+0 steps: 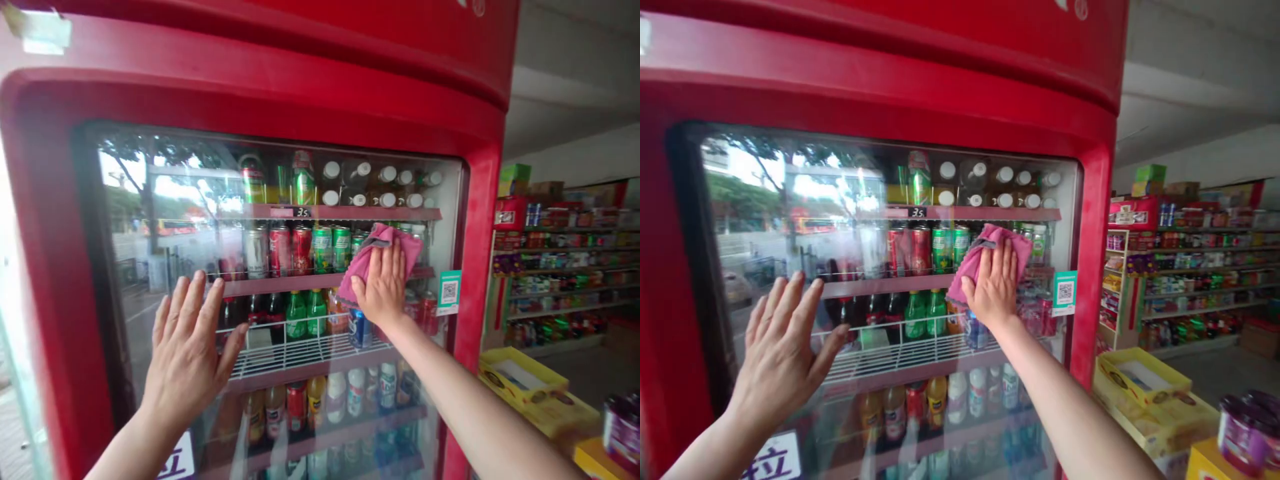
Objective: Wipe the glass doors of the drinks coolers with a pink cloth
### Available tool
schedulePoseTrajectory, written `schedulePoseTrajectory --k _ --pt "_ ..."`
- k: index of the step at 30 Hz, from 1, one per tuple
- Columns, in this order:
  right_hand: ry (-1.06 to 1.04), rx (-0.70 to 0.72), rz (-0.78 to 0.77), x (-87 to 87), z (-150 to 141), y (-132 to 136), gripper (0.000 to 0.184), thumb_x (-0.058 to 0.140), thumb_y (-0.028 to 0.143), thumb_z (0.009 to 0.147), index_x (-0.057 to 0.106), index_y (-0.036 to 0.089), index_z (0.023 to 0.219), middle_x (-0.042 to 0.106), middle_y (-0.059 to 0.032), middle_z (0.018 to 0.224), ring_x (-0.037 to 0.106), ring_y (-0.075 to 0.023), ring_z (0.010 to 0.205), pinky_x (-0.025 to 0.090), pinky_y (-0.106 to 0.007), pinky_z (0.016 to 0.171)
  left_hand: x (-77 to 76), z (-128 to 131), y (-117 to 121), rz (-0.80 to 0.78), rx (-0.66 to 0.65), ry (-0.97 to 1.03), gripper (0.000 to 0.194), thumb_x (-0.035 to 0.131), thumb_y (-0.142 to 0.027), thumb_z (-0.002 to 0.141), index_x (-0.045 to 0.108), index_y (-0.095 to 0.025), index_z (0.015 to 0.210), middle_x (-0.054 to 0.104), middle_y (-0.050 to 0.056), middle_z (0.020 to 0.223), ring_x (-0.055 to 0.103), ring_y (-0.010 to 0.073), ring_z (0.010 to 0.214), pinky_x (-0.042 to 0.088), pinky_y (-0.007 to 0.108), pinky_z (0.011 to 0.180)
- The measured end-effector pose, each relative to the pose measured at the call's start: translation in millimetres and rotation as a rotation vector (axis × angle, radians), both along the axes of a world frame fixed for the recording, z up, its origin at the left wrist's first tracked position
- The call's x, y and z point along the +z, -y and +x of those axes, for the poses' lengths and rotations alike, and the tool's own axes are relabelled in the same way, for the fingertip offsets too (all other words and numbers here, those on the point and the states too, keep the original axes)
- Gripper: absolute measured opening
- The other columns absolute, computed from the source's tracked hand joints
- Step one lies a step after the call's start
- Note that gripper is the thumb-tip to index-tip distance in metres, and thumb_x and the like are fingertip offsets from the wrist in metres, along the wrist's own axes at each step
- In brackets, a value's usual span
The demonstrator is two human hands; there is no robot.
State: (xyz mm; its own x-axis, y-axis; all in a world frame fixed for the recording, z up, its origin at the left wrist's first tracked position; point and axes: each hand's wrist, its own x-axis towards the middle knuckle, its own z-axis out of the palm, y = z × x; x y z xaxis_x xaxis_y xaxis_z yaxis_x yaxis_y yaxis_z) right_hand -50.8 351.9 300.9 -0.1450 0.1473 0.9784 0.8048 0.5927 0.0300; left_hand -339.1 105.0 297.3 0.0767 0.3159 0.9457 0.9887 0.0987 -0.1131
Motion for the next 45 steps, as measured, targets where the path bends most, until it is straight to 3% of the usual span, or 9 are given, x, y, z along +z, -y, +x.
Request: schedulePoseTrajectory --k 5,9,15,23,30,36,41,45 --pt "0.053 0.074 0.018 5.6 -87 47 0.098 0.06 0.053 0.105 0.02 0.003 0.179 0.009 -0.0311 0.189 0.009 -0.0512 0.175 0.024 -0.077 0.136 -14.1 -26 12 0.011 -0.022 0.0 0.088 0.063 -0.041 0.107 0.018 -0.028 0.182 0.022 0.013 0.19 0.018 0.0358 0.178 0.02 0.06 0.144" --pt "0.033 0.095 0.008 18.3 -137 78 0.101 0.063 0.053 0.104 0.018 0.004 0.179 0.008 -0.0298 0.189 0.007 -0.0513 0.176 0.022 -0.078 0.137 -20.3 -45 24 0.028 -0.042 -0.028 0.088 0.064 -0.039 0.107 0.019 -0.025 0.181 0.022 0.013 0.19 0.017 0.034 0.178 0.021 0.055 0.144" --pt "0.089 0.111 -0.004 23.3 -200 120 0.101 0.068 0.055 0.102 0.027 0.003 0.177 0.016 -0.029 0.188 0.008 -0.0497 0.176 0.019 -0.073 0.14 -26.6 -61 46 0.043 -0.1 -0.003 0.086 0.064 -0.035 0.106 0.023 -0.019 0.18 0.022 0.014 0.19 0.015 0.0311 0.179 0.017 0.049 0.145" --pt "0.168 0.19 0.005 21.6 -274 167 0.103 0.069 0.063 0.102 0.026 0.012 0.18 0.024 -0.0222 0.189 0.013 -0.0444 0.177 0.018 -0.067 0.142 -30.6 -83 74 0.051 -0.172 0.046 0.085 0.066 -0.033 0.105 0.027 -0.016 0.179 0.024 0.014 0.19 0.014 0.0304 0.179 0.015 0.047 0.146" --pt "0.266 0.263 0.087 3.9 -325 206 0.081 0.056 0.05 0.111 0.03 0.014 0.179 0.03 -0.0165 0.188 0.018 -0.0366 0.177 0.023 -0.059 0.143 -47.4 -105 91 0.021 -0.258 0.111 0.089 0.067 -0.033 0.104 0.023 -0.021 0.18 0.022 0.013 0.19 0.02 0.0339 0.178 0.022 0.054 0.146" --pt "0.358 0.241 0.02 -7.8 -337 221 0.077 0.049 0.05 0.115 0.027 0.013 0.18 0.025 -0.0129 0.19 0.016 -0.0338 0.178 0.025 -0.055 0.145 -58.5 -114 95 0.008 -0.259 0.184 0.09 0.064 -0.035 0.104 0.018 -0.029 0.182 0.016 0.005 0.192 0.018 0.0396 0.177 0.018 0.066 0.146" --pt "0.471 0.297 0.054 -8.2 -314 210 0.069 0.033 0.052 0.12 0.03 0.018 0.18 0.021 -0.0091 0.191 0.017 -0.0296 0.178 0.02 -0.052 0.147 -60.1 -106 96 -0.007 -0.163 0.172 0.092 0.063 -0.036 0.104 0.014 -0.034 0.182 0.012 0.003 0.193 0.019 0.044 0.177 0.021 0.073 0.144" --pt "0.519 0.331 0.095 -14.1 -283 192 0.065 0.029 0.047 0.121 0.03 0.018 0.18 0.021 -0.0077 0.191 0.021 -0.027 0.178 0.025 -0.051 0.145 -63.1 -83 87 0.002 -0.138 0.164 0.093 0.065 -0.033 0.104 0.014 -0.031 0.182 0.013 0.006 0.193 0.017 0.0447 0.177 0.021 0.074 0.144"
